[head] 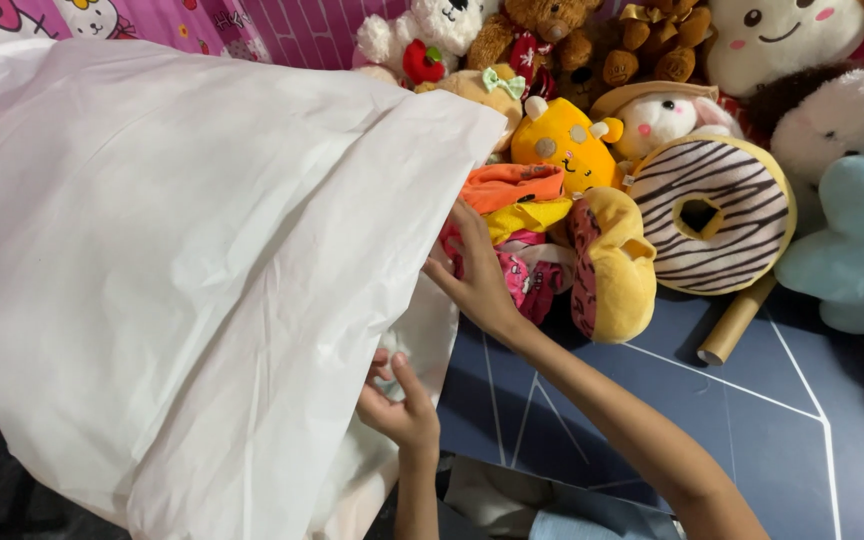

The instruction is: Stuffing a yellow plush toy with cotton filler and using a wooden stick to pack it tightly.

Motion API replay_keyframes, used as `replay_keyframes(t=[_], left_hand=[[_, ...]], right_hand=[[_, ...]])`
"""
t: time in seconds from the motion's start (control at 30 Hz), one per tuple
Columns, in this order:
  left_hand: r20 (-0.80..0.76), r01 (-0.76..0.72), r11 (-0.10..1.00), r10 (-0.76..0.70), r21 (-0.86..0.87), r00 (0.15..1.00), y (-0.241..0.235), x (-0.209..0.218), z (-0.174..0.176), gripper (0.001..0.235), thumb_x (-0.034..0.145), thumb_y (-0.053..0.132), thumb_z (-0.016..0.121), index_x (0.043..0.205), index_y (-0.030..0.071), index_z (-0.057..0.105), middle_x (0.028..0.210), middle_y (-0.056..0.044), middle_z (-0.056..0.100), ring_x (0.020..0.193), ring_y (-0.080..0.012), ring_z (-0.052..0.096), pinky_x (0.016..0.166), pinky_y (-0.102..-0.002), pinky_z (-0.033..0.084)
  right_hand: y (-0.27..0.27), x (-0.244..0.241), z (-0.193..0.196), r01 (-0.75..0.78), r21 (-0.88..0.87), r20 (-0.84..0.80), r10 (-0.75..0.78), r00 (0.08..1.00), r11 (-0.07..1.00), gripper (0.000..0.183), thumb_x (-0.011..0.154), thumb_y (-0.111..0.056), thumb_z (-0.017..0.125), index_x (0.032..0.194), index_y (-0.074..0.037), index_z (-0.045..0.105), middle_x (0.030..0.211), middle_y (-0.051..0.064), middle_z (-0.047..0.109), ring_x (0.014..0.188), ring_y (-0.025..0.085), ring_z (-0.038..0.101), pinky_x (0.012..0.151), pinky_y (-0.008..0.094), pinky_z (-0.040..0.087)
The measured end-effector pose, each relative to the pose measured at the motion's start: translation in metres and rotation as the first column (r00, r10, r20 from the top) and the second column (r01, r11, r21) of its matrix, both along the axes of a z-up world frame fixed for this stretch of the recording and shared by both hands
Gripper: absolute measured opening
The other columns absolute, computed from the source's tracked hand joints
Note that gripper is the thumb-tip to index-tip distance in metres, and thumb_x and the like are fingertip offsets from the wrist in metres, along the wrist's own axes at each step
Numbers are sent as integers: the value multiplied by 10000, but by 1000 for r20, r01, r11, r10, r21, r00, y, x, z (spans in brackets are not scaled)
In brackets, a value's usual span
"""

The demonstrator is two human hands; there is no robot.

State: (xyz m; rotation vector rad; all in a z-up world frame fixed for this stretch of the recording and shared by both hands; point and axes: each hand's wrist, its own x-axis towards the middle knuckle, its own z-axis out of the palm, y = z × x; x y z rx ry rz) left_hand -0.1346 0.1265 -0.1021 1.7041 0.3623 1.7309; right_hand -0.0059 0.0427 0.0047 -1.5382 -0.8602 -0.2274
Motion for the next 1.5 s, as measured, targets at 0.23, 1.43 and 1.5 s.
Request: replay_keyframes(t=[0.23,1.43,1.5], left_hand=[[-170,473,880,-472,-39,865,-16,32,57,429,1054,201,476,1401,-47,430,1329,-199,521,1191,-343,573,997,-460,529],[-236,727,686,-714,-42,659,-96,109,78,225,1021,169,576,1229,83,585,1031,-101,560,971,-302,577,854,-417,512],[-361,753,639,-746,-155,559,-109,122,82,258,968,328,641,1086,121,542,955,-59,529,932,-275,589,811,-427,509]], right_hand=[[29,47,-18,26,1,69,-26,997,1000,766,881,-262,816,1515,-93,421,1496,242,374,1431,464,367,1163,583,370],[-190,5,47,547,-1,414,-497,763,837,734,693,277,387,1335,21,634,1183,227,672,1069,408,660,918,470,526],[-202,15,26,628,-104,506,-502,701,772,723,662,259,456,1327,38,635,1161,227,641,1070,456,646,884,494,530]])
